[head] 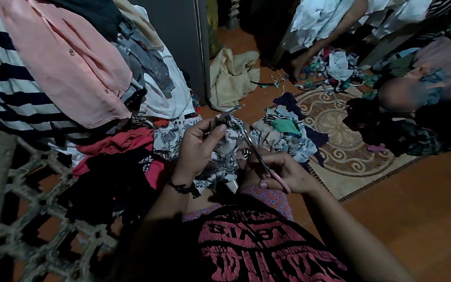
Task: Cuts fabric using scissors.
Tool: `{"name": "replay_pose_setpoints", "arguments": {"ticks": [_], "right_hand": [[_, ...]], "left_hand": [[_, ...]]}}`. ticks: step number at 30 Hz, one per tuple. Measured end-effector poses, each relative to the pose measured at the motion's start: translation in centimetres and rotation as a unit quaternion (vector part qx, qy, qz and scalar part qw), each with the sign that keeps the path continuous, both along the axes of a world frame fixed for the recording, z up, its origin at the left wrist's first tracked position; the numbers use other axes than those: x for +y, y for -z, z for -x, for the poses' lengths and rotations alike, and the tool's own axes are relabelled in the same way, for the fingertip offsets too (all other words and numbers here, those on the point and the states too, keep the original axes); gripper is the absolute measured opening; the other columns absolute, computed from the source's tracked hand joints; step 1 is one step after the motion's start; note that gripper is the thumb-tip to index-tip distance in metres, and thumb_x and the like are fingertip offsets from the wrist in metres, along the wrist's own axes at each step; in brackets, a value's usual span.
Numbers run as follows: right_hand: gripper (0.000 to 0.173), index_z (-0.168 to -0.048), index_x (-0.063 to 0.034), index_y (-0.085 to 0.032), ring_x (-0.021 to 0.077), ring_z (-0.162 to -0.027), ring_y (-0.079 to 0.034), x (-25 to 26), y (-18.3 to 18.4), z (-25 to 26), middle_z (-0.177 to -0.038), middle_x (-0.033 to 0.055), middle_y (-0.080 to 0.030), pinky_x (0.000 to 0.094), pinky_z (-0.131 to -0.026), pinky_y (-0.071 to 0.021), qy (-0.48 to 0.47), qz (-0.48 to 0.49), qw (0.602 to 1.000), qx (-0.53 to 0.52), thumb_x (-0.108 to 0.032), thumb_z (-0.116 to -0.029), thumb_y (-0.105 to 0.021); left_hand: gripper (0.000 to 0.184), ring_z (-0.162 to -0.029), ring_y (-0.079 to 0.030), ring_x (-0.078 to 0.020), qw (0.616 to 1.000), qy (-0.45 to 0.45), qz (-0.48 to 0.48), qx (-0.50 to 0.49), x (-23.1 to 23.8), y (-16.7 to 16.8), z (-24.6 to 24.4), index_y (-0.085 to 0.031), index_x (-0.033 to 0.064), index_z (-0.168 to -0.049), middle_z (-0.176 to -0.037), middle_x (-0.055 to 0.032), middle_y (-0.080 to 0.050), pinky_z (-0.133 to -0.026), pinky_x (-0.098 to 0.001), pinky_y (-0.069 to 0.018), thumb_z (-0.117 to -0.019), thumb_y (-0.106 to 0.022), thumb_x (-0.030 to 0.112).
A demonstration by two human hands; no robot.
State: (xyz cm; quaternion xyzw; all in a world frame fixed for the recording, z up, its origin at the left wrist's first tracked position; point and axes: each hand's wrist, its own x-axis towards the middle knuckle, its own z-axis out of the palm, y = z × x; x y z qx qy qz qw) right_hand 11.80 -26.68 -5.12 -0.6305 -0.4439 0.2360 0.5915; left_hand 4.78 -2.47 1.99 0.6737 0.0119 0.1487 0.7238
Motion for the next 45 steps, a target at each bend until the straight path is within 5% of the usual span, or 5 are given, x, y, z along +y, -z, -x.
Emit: {"name": "replay_pose_setpoints", "arguments": {"ticks": [5,15,29,36,45], "right_hand": [[0.05,-0.106,-0.0085,-0.072,-0.0095,-0.067,-0.052,0.2,0.3,0.0,-0.082,-0.0107,-0.065,0.0116,-0.06,-0.0453,-0.015,-0.013,1.0,-0.008,-0.056,-0.0899,-0.071],[0.043,-0.103,-0.009,-0.072,-0.0108,-0.068,-0.053,0.3,0.5,0.0,-0.081,-0.0107,-0.066,0.0107,-0.061,-0.0461,-0.028,-0.032,0.999,-0.006,-0.05,-0.0909,-0.073],[0.044,-0.108,-0.0134,-0.072,-0.0115,-0.06,-0.049,1.1,0.5,0.8,-0.076,-0.017,-0.062,0.0097,-0.053,-0.0421,-0.019,-0.042,0.997,0.061,-0.054,-0.0905,-0.072],[0.033,-0.108,-0.0119,-0.073,-0.011,-0.056,-0.051,1.1,0.3,1.6,-0.074,-0.0165,-0.063,0.01,-0.051,-0.0453,0.031,0.003,0.996,0.081,-0.04,-0.0914,-0.074],[0.044,-0.11,-0.0127,-0.071,-0.0106,-0.06,-0.052,1.3,0.4,1.5,-0.081,-0.0154,-0.066,0.0103,-0.052,-0.0459,0.013,-0.019,0.996,0.086,-0.051,-0.0886,-0.075]], "left_hand": [[0.02,-0.086,-0.067,-0.0015,1.0,0.005,0.002,0.011,-0.4,-0.4,0.0,-0.062,0.0061,-0.121,-0.099,0.0043,-0.07,-0.08,-0.0233,-0.0585,-0.1055,-0.049,0.008],[0.02,-0.087,-0.067,-0.0034,0.999,-0.024,-0.012,0.033,-0.7,-0.6,-0.1,-0.059,0.0059,-0.122,-0.1,0.002,-0.069,-0.08,-0.0253,-0.059,-0.1073,-0.049,0.013],[0.012,-0.074,-0.063,-0.0013,0.991,-0.053,-0.122,0.022,-2.0,0.1,-0.4,-0.058,0.0039,-0.11,-0.087,0.0008,-0.065,-0.07,-0.0203,-0.0555,-0.1053,-0.054,0.013],[0.008,-0.07,-0.06,0.001,0.991,-0.074,-0.113,0.008,-1.7,0.1,-0.4,-0.059,0.0042,-0.106,-0.084,0.0026,-0.063,-0.066,-0.0175,-0.0528,-0.1036,-0.055,0.011],[0.006,-0.067,-0.058,0.0019,0.993,-0.046,-0.108,0.024,-1.5,0.4,-0.2,-0.065,0.0027,-0.101,-0.081,0.0041,-0.064,-0.063,-0.016,-0.0513,-0.0982,-0.064,0.008]]}}
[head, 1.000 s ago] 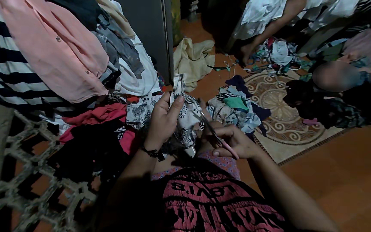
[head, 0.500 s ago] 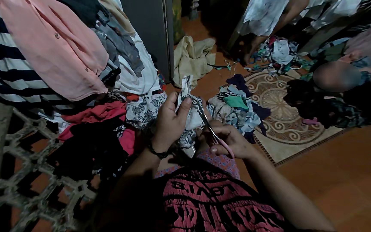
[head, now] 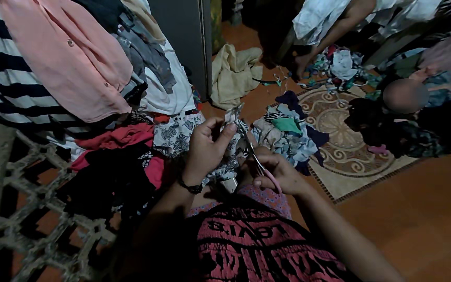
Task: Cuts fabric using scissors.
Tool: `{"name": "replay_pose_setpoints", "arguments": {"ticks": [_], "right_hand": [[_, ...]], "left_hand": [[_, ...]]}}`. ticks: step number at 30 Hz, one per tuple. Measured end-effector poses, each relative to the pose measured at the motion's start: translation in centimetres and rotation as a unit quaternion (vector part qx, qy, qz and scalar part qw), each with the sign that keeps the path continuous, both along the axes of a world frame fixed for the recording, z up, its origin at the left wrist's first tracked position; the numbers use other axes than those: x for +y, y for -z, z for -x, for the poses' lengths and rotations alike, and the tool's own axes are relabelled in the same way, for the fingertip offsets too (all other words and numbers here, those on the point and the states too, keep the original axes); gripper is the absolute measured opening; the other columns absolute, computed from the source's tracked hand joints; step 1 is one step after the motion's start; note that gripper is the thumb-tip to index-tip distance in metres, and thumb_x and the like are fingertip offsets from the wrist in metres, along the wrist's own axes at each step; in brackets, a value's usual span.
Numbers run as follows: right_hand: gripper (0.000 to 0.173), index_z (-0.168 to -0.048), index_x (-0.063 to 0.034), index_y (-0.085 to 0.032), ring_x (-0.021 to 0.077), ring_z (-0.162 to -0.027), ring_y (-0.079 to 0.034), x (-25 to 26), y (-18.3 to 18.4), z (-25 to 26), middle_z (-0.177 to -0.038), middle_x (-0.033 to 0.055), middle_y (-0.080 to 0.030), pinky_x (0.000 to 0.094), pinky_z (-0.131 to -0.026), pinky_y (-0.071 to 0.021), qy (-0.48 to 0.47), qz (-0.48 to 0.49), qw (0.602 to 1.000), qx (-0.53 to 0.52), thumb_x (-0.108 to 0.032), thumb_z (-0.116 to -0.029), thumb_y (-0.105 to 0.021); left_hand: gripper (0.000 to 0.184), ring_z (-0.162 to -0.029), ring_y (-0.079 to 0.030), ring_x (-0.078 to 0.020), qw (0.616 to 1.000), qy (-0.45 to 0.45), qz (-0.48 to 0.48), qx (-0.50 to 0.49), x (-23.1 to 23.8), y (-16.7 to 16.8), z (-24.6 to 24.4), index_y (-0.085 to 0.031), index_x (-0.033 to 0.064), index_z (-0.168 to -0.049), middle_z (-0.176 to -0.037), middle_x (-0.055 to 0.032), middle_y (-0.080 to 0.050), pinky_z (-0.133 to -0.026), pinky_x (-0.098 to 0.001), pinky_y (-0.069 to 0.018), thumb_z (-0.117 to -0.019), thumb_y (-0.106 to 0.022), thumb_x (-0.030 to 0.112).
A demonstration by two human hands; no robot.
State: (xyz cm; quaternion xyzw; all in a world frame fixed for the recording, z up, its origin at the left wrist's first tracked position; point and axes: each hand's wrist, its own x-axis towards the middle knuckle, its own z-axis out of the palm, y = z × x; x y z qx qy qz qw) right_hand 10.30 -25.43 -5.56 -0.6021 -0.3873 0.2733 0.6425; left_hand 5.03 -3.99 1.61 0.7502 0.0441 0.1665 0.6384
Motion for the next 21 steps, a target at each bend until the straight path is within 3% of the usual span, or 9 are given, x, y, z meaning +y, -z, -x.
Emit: {"name": "replay_pose_setpoints", "arguments": {"ticks": [3,9,17,21], "right_hand": [[0.043,-0.111,-0.0124,-0.072,-0.0111,-0.061,-0.053,0.2,-0.1,-0.1,-0.086,-0.0141,-0.069,0.0102,-0.052,-0.046,0.004,0.003,1.0,-0.013,-0.051,-0.0903,-0.073],[0.034,-0.108,-0.0083,-0.072,-0.011,-0.057,-0.052,0.2,-0.2,0.1,-0.075,-0.0149,-0.064,0.0101,-0.051,-0.0464,0.021,0.026,0.999,-0.017,-0.037,-0.0919,-0.074],[0.044,-0.111,-0.0134,-0.071,-0.0098,-0.059,-0.053,0.3,0.0,0.0,-0.079,-0.0157,-0.065,0.011,-0.052,-0.0463,0.009,-0.005,1.0,-0.006,-0.052,-0.0899,-0.073],[0.042,-0.111,-0.0135,-0.072,-0.0098,-0.059,-0.053,0.6,-0.4,-0.3,-0.079,-0.0159,-0.065,0.0109,-0.051,-0.0466,0.014,-0.001,1.0,-0.009,-0.051,-0.0911,-0.072]], "left_hand": [[0.009,-0.067,-0.06,0.0012,1.0,0.012,0.007,0.011,-0.1,0.0,0.2,-0.068,0.0019,-0.103,-0.082,0.0034,-0.067,-0.065,-0.0175,-0.054,-0.0978,-0.065,0.009],[0.006,-0.071,-0.06,0.001,0.999,0.004,0.036,-0.005,0.3,0.3,0.0,-0.065,0.0042,-0.103,-0.083,0.005,-0.065,-0.068,-0.0174,-0.0536,-0.0977,-0.064,0.007],[0.003,-0.066,-0.06,0.0007,0.999,0.007,0.047,0.025,-0.3,0.3,0.0,-0.068,0.0033,-0.099,-0.078,0.0039,-0.066,-0.064,-0.0175,-0.0536,-0.0964,-0.067,0.006],[0.006,-0.069,-0.061,0.0004,0.996,0.021,0.078,0.036,-0.6,0.5,0.0,-0.067,0.0039,-0.101,-0.081,0.0041,-0.066,-0.066,-0.018,-0.0537,-0.0969,-0.064,0.007]]}}
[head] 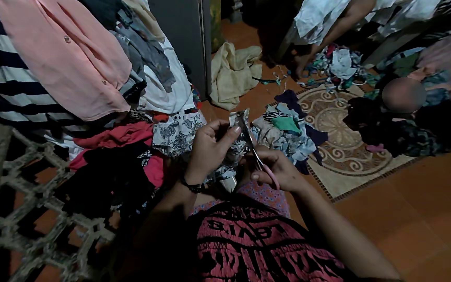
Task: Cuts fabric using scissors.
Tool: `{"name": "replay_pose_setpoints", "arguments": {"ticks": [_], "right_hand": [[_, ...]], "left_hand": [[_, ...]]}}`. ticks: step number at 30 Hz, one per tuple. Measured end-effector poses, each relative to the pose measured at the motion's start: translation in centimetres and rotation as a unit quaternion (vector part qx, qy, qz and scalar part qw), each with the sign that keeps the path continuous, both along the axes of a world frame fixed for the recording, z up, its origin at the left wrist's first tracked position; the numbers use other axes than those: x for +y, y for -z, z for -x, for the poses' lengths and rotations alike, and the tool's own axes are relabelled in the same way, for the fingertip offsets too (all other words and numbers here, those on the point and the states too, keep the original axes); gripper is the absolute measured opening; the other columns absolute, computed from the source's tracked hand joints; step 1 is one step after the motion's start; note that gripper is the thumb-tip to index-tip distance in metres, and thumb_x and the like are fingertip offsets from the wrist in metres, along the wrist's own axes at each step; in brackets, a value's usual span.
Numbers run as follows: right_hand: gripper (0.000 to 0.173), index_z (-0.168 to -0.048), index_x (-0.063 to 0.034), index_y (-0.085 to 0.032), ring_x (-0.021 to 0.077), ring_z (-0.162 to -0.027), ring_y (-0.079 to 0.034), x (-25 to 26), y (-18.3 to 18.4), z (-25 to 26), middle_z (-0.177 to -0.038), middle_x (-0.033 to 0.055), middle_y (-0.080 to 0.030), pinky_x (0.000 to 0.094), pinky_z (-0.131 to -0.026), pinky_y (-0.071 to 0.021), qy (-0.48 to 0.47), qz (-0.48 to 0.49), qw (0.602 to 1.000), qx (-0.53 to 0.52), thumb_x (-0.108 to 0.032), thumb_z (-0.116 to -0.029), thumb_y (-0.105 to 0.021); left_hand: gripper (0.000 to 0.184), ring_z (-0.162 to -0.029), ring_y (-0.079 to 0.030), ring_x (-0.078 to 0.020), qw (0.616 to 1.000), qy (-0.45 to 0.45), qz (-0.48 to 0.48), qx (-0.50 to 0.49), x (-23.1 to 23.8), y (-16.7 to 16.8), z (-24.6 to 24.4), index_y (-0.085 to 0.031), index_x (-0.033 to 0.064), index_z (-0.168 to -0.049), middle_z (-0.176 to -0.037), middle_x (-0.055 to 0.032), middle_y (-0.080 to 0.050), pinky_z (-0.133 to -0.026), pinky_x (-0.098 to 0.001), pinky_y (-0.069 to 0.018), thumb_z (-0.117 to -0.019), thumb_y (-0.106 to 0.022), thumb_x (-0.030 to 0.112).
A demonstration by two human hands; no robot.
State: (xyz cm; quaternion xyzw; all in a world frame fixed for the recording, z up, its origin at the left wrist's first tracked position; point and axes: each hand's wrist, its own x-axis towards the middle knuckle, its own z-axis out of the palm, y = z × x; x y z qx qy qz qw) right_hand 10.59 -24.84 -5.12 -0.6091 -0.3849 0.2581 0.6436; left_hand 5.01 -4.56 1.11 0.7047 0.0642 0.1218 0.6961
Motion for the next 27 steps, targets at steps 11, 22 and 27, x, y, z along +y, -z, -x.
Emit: {"name": "replay_pose_setpoints", "arguments": {"ticks": [11,22,27], "right_hand": [[0.039,-0.111,-0.0131,-0.071,-0.0096,-0.061,-0.055,0.6,0.0,0.6,-0.083,-0.0151,-0.067,0.0111,-0.053,-0.0484,0.013,-0.012,1.0,0.013,-0.047,-0.0913,-0.073],[0.031,-0.106,-0.0142,-0.07,-0.0087,-0.061,-0.056,1.5,-0.3,0.8,-0.079,-0.0168,-0.066,0.0121,-0.053,-0.0492,0.054,-0.026,0.998,0.014,-0.043,-0.0932,-0.072],[0.027,-0.102,-0.0131,-0.069,-0.0081,-0.057,-0.055,1.7,-0.3,1.1,-0.075,-0.0162,-0.065,0.0121,-0.051,-0.0483,0.072,-0.029,0.997,0.025,-0.038,-0.0934,-0.073]], "left_hand": [[0.002,-0.064,-0.057,0.0004,1.0,-0.007,0.008,0.001,-0.2,0.0,-0.2,-0.065,0.0063,-0.097,-0.077,0.0047,-0.064,-0.06,-0.0162,-0.0499,-0.0978,-0.065,0.008],[0.002,-0.061,-0.053,0.0008,0.999,0.006,0.036,0.022,-1.1,0.3,-0.2,-0.065,0.0069,-0.099,-0.077,0.0048,-0.063,-0.056,-0.0151,-0.045,-0.0986,-0.063,0.008],[0.002,-0.062,-0.054,0.0,0.999,0.011,0.05,0.008,-1.3,0.6,-0.3,-0.064,0.0083,-0.099,-0.078,0.0044,-0.062,-0.057,-0.0155,-0.0462,-0.0986,-0.062,0.008]]}}
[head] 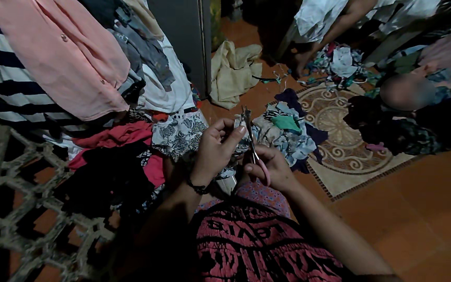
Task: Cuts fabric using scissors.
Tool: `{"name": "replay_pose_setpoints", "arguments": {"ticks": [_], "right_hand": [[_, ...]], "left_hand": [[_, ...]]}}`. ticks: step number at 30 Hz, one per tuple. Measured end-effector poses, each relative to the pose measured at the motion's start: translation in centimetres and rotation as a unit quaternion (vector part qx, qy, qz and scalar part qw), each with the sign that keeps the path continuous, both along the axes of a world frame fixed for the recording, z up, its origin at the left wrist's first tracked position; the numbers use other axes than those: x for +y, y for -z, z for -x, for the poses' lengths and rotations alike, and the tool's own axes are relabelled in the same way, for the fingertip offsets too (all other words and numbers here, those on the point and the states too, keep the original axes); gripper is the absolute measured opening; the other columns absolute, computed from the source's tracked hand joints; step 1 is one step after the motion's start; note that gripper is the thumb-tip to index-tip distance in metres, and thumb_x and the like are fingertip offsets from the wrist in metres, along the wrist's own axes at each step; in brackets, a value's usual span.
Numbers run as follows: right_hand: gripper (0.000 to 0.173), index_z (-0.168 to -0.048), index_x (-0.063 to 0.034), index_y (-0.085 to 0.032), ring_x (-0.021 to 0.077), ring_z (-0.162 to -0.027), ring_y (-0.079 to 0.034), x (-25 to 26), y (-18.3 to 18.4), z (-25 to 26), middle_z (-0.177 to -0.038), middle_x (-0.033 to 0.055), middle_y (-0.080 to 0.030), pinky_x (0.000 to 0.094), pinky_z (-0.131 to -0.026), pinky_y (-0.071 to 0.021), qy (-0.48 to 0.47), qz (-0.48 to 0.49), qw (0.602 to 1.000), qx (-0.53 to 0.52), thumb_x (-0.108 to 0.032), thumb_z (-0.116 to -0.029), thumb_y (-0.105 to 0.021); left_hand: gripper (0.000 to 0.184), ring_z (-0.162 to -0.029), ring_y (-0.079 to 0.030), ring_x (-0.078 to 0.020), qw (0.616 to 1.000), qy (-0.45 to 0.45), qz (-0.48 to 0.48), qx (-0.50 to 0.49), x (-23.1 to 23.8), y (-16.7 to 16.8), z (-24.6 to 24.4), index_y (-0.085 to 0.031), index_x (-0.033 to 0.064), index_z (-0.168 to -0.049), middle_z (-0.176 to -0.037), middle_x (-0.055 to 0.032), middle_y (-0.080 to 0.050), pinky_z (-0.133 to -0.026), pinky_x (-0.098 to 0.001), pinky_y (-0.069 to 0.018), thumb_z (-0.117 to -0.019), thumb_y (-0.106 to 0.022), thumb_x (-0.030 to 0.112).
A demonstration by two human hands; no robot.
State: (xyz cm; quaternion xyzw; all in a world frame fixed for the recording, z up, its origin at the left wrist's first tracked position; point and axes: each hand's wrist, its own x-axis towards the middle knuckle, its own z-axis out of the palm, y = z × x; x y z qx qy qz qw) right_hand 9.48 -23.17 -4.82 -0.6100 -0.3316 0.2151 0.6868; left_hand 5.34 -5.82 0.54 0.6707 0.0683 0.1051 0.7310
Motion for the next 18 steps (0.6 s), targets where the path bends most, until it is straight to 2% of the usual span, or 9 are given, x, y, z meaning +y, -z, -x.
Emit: {"name": "replay_pose_setpoints", "arguments": {"ticks": [4,9,12,15,18], "right_hand": [[0.027,-0.098,-0.0132,-0.068,-0.0072,-0.055,-0.055,0.0,0.1,0.0,-0.07,-0.0163,-0.062,0.0129,-0.049,-0.0491,0.025,0.019,1.0,-0.003,-0.039,-0.0925,-0.074],[0.03,-0.092,-0.0147,-0.069,-0.0027,-0.056,-0.06,-0.3,0.1,-0.5,-0.07,-0.0137,-0.066,0.0181,-0.051,-0.0526,0.097,0.037,0.995,0.003,-0.044,-0.0899,-0.074],[0.034,-0.102,-0.0154,-0.07,-0.0026,-0.059,-0.061,-0.7,-0.2,-1.0,-0.076,-0.014,-0.067,0.018,-0.052,-0.0539,0.077,0.004,0.997,0.011,-0.047,-0.0899,-0.074],[0.037,-0.108,-0.0188,-0.07,-0.0028,-0.063,-0.061,-1.1,-0.5,-1.3,-0.08,-0.015,-0.067,0.0177,-0.057,-0.0544,0.042,-0.015,0.999,0.02,-0.052,-0.0905,-0.072],[0.04,-0.112,-0.0194,-0.069,-0.0034,-0.07,-0.063,-0.9,-1.0,-1.3,-0.085,-0.0156,-0.068,0.0178,-0.064,-0.0561,0.099,-0.002,0.995,-0.012,-0.05,-0.0875,-0.075]], "left_hand": [[0.003,-0.066,-0.057,-0.0001,1.0,0.004,0.005,0.0,0.0,0.1,-0.1,-0.064,0.0078,-0.101,-0.082,0.0038,-0.064,-0.06,-0.016,-0.0487,-0.0985,-0.063,0.007],[0.004,-0.064,-0.055,0.0008,1.0,0.009,-0.014,0.0,0.2,0.0,-0.1,-0.065,0.0075,-0.101,-0.082,0.0045,-0.063,-0.057,-0.015,-0.0459,-0.0984,-0.063,0.009],[0.003,-0.066,-0.057,0.0,1.0,0.011,-0.007,0.003,0.2,-0.1,0.0,-0.065,0.0075,-0.101,-0.083,0.0039,-0.064,-0.059,-0.0158,-0.0482,-0.0985,-0.063,0.008],[0.008,-0.072,-0.062,-0.0021,1.0,0.012,0.001,0.011,0.2,-0.1,0.1,-0.065,0.0049,-0.106,-0.087,0.0017,-0.067,-0.066,-0.0187,-0.0533,-0.0986,-0.063,0.007],[0.011,-0.075,-0.063,-0.0024,1.0,0.008,-0.008,0.002,0.3,-0.4,0.0,-0.066,0.0027,-0.107,-0.089,0.0009,-0.068,-0.069,-0.0194,-0.055,-0.0959,-0.065,0.002]]}}
